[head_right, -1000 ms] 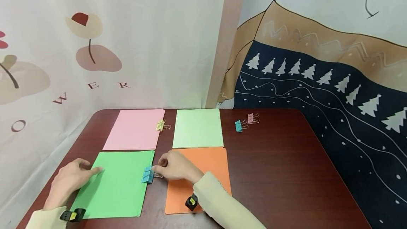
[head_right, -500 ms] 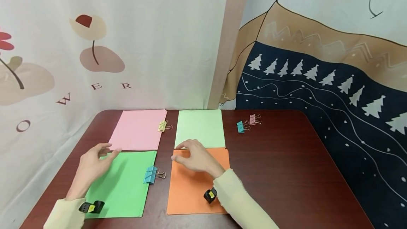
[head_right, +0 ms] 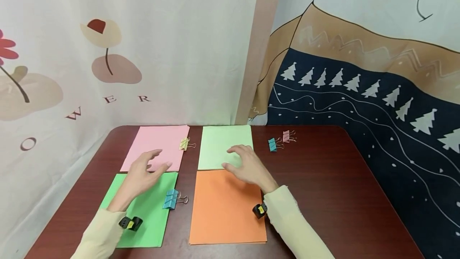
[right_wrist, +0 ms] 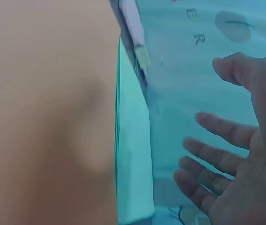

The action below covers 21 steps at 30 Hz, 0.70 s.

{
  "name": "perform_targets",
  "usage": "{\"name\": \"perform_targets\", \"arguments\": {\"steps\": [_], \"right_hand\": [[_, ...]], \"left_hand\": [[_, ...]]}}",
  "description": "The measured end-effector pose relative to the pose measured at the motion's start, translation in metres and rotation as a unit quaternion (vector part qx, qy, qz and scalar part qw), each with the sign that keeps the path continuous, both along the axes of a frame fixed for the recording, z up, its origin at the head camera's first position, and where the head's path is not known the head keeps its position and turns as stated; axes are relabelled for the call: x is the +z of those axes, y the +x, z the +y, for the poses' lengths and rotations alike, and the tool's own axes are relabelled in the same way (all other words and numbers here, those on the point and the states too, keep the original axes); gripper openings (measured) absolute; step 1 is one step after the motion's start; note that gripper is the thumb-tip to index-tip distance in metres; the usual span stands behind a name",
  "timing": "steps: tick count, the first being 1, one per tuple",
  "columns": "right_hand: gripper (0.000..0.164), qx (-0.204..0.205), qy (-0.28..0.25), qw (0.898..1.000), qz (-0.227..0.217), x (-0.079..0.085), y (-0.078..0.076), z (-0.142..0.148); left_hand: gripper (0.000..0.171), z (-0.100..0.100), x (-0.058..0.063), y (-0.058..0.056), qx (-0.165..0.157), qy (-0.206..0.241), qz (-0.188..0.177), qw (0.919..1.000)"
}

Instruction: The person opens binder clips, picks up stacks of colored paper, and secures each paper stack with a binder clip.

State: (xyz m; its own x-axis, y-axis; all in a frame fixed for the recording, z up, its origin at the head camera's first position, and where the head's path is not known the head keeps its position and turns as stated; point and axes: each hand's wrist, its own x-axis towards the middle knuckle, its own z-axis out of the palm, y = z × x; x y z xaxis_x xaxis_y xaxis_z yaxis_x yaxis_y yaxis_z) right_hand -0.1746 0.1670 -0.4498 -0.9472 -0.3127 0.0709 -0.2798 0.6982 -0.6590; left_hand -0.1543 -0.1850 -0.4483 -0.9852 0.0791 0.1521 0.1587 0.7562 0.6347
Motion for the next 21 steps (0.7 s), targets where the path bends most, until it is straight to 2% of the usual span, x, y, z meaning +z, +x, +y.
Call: {"name": "perform_targets", "arguments": {"steps": [6, 12, 17, 21], "right_hand": [[0.055, -0.017, 0.021, 0.999, 0.034, -0.001, -0.011, 0.026], [0.06, -0.031, 0.033, 0.997, 0.057, -0.002, -0.018, 0.051], [0.061, -0.054, 0.041, 0.996, 0.061, -0.004, -0.023, 0.07], [0.066, -0.072, 0.044, 0.995, 0.05, -0.005, -0.028, 0.083]], "left_hand": [[0.083, 0.024, 0.005, -0.017, -0.039, 0.002, -0.008, 0.9992], [0.086, 0.046, 0.014, -0.033, -0.087, -0.008, -0.015, 0.9961], [0.087, 0.063, 0.018, -0.05, -0.117, -0.025, -0.041, 0.992], [0.089, 0.074, 0.018, -0.062, -0.129, -0.04, -0.062, 0.989]]}}
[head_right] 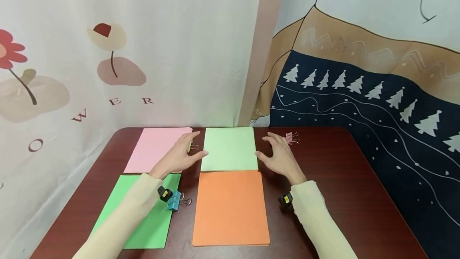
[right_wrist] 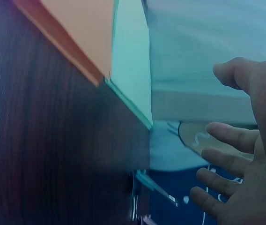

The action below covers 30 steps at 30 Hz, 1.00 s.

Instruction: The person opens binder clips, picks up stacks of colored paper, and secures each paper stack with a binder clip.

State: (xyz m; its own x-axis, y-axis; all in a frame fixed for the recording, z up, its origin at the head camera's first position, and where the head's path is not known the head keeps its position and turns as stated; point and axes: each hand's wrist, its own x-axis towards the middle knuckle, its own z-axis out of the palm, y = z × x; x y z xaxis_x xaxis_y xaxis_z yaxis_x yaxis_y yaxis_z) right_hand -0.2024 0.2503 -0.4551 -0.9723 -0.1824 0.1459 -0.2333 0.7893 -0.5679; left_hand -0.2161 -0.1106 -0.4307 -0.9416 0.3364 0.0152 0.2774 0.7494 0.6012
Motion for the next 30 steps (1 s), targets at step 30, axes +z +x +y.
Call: {"name": "perform_targets", "arguments": {"steps": [30], "right_hand": [[0.055, -0.1, 0.019, 0.992, -0.078, -0.008, -0.026, 0.038]], "left_hand": [[0.078, 0.06, -0.033, -0.058, -0.014, -0.137, -0.077, 0.9875]]}}
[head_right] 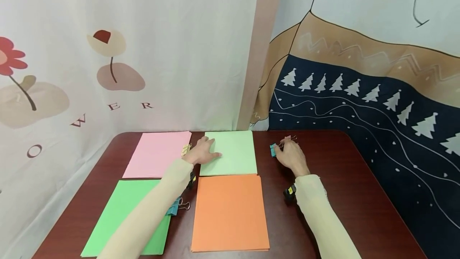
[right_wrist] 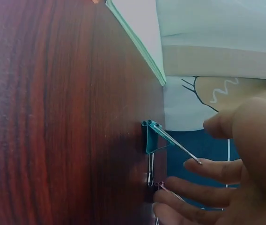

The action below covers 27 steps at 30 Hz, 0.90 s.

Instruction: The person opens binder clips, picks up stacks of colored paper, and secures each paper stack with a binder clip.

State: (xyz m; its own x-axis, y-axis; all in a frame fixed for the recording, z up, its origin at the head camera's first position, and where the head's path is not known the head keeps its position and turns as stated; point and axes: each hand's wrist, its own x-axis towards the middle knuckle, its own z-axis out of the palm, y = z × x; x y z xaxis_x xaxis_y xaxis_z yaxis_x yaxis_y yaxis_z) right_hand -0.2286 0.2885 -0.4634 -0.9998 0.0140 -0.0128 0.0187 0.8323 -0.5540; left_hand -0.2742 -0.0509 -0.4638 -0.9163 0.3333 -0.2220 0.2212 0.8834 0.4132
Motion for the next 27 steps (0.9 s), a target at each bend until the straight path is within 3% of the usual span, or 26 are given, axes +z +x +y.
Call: {"name": "perform_targets", "arguments": {"steps": [6, 11, 14, 17, 19, 22, 25, 27], "right_hand": [[0.043, -0.021, 0.045, 0.998, 0.026, -0.003, -0.006, 0.0], [0.033, -0.036, 0.065, 0.997, 0.024, -0.006, -0.009, -0.001], [0.036, -0.036, 0.068, 0.997, 0.006, -0.007, -0.011, -0.002], [0.036, -0.035, 0.065, 0.997, -0.018, -0.005, -0.012, -0.003], [0.034, -0.035, 0.067, 0.997, -0.031, -0.003, -0.012, -0.003], [0.034, -0.039, 0.071, 0.996, -0.045, 0.001, -0.012, -0.004], [0.037, -0.039, 0.073, 0.995, -0.047, 0.005, -0.012, -0.005], [0.04, -0.036, 0.077, 0.996, -0.042, 0.007, -0.013, -0.006]], "left_hand": [[0.058, 0.008, -0.005, 0.001, 0.021, 0.006, 0.04, 0.999], [0.04, 0.019, -0.006, 0.002, 0.068, 0.003, 0.088, 0.9938], [0.041, 0.027, -0.004, 0.002, 0.112, -0.015, 0.097, 0.9888], [0.05, 0.035, -0.001, 0.001, 0.152, -0.064, 0.106, 0.9806], [0.052, 0.04, 0.001, -0.001, 0.174, -0.102, 0.102, 0.9741], [0.038, 0.047, 0.004, -0.006, 0.202, -0.146, 0.078, 0.9654], [0.025, 0.051, 0.007, -0.01, 0.228, -0.149, 0.042, 0.9613], [0.026, 0.052, 0.009, -0.013, 0.24, -0.14, 0.022, 0.9602]]}}
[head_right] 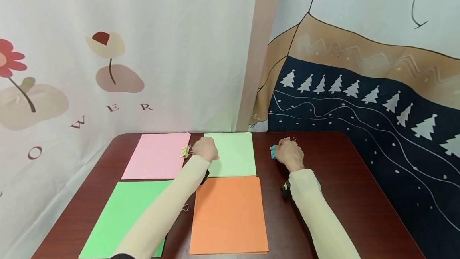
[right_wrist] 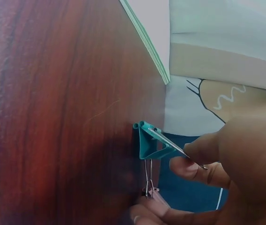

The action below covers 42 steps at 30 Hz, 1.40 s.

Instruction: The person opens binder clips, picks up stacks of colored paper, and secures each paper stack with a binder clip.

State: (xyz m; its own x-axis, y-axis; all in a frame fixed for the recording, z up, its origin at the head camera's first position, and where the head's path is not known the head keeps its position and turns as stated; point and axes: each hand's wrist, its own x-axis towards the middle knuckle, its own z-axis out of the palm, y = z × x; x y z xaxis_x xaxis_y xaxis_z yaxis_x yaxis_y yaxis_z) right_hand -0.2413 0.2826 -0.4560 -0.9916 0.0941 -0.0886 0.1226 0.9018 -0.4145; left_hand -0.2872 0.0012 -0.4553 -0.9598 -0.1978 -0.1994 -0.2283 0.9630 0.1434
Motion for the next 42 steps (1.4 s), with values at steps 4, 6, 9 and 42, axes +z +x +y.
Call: {"name": "perform_targets", "arguments": {"steps": [4, 6, 9, 42], "right_hand": [[0.043, 0.005, 0.011, 1.0, 0.001, 0.003, -0.001, -0.001], [0.044, 0.0, 0.007, 1.0, -0.006, 0.004, -0.002, -0.001], [0.043, -0.019, -0.018, 0.999, -0.027, 0.006, -0.002, 0.0], [0.062, -0.102, -0.213, 0.958, -0.164, -0.008, -0.01, 0.023]], "left_hand": [[0.039, -0.003, 0.003, -0.003, 0.014, 0.029, -0.02, 0.9993], [0.045, -0.006, 0.005, -0.002, 0.017, 0.046, -0.023, 0.9985], [0.045, -0.009, 0.004, -0.002, 0.016, 0.072, -0.019, 0.9971], [0.041, -0.028, 0.006, 0.01, -0.003, 0.189, -0.043, 0.981]]}}
